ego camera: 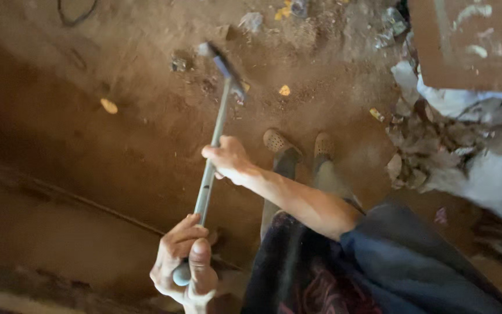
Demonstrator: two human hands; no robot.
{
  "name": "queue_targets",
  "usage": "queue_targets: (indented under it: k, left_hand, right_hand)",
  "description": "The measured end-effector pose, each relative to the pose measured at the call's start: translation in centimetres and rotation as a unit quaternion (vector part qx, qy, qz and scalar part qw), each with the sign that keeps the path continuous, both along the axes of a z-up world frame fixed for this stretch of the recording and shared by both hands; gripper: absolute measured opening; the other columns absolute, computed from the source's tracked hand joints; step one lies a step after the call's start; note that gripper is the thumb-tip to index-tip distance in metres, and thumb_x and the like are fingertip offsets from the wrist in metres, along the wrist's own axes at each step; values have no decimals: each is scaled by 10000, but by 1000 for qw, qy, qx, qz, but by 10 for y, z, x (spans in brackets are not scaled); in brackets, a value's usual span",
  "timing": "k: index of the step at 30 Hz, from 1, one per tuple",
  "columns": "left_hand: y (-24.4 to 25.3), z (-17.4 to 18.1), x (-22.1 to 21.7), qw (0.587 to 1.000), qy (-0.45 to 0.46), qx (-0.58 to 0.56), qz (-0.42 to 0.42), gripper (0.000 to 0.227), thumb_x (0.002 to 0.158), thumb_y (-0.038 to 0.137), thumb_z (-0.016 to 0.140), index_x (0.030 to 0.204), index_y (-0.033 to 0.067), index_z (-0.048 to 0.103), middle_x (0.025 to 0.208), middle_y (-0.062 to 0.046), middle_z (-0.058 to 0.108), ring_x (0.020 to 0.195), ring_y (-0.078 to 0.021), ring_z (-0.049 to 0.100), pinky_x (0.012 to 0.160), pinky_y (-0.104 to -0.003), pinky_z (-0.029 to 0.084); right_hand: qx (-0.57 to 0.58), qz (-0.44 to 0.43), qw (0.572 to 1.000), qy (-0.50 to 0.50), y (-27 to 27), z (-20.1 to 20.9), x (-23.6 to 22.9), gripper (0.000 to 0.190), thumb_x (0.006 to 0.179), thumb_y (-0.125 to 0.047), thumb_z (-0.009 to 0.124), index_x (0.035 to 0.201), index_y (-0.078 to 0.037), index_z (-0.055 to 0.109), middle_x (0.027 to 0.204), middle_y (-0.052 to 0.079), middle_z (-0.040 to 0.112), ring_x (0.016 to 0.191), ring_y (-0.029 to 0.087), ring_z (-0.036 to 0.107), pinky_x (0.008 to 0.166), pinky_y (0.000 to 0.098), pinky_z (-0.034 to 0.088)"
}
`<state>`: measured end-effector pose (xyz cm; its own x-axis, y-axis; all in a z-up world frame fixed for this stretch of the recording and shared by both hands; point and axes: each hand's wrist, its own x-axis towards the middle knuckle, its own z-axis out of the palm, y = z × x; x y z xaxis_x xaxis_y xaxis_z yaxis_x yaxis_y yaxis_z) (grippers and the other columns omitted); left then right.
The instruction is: The person sweeps a dirt floor in a cluttered storage area using a long-handled broom. They repeatedly sweep debris toward a corner and occasionally pick up larger pieces of trash by hand to move them aside.
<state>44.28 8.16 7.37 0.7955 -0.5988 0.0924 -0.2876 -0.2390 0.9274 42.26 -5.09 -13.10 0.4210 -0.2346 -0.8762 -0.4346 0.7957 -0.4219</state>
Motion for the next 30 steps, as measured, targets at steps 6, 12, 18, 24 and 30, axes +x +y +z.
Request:
queue_targets:
  k: [6,12,18,24,30]
  left_hand:
    - [18,-30,-21,986,139,-77,52,211,991,176,697,882,-4,676,980,-156,736,1036,-326,744,983,-459,594]
    - [7,-78,-85,953,239,-76,172,224,1008,221,709,952,5,732,1245,-223,712,1095,-299,670,957,-409,526]
    - [-3,-107,-102,929,350,-108,55,633,920,368,752,1378,-29,569,1522,-174,440,1286,-293,572,1022,-439,504]
    - [-98,-205,-103,789,559,141,214,359,954,314,712,1067,48,498,806,-72,535,587,-138,520,498,-307,435]
    - [-188,-342,-119,793,500,130,323,316,994,317,653,829,69,549,605,35,483,444,-66,406,374,-271,323]
  right_hand:
    - [-110,-46,989,86,-23,3,-48,187,813,-91,696,876,5,548,622,59,602,421,149,566,325,306,437]
    - [-224,76,966,103,-44,-46,-82,158,834,-111,647,878,2,545,592,94,582,404,174,544,322,331,400]
    - [-398,190,897,25,-80,-91,-25,523,784,-114,650,1302,-96,583,665,142,684,551,209,671,482,373,543]
    - [-507,286,811,-58,-114,-133,-2,541,949,-295,711,1412,-72,540,869,178,732,736,291,718,628,415,585]
    - [-446,255,852,-97,-233,-287,-76,456,1025,-362,677,1325,-19,657,942,119,777,763,150,752,654,326,613]
